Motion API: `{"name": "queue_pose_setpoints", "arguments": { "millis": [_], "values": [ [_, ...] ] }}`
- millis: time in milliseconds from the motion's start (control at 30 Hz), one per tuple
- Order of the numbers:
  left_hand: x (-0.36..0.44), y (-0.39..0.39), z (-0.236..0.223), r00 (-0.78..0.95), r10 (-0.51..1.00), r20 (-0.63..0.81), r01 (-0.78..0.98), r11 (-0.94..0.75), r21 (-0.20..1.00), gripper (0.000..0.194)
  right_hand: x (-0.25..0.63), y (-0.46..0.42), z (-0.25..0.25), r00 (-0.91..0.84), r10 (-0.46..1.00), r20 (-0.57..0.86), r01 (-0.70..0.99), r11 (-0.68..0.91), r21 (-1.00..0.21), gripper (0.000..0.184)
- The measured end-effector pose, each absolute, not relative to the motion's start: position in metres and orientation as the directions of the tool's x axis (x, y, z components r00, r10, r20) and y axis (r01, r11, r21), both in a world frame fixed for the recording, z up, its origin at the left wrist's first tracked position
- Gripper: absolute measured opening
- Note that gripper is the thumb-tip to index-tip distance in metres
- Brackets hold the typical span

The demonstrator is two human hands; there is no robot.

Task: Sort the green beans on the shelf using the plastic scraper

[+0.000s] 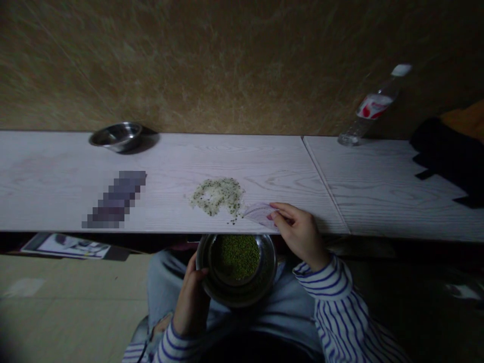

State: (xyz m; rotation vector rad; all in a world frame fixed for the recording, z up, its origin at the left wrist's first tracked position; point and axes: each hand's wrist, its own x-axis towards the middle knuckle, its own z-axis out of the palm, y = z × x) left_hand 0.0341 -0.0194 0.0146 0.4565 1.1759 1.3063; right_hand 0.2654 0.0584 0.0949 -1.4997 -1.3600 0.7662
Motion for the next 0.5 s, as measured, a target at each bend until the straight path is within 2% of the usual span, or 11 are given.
{"name": "queue_pose_setpoints", "arguments": {
  "millis": [167, 500],
  "values": [
    [0.0352, -0.0196, 0.0179, -0.175, 0.886, -0.430, -0.513, 0.291, 0.807, 0.057, 0.2614, 0.0568, 0.0950, 0.160, 0.978, 0.134, 0.388, 0.063, -0.920, 0.033],
    [0.0345, -0.0205, 0.0146, -0.175, 0.906, -0.385, -0.512, 0.250, 0.822, 0.054, 0.2570, 0.0522, 0.0921, 0.129, 0.982, 0.139, 0.373, 0.081, -0.924, 0.036]
  ]
}}
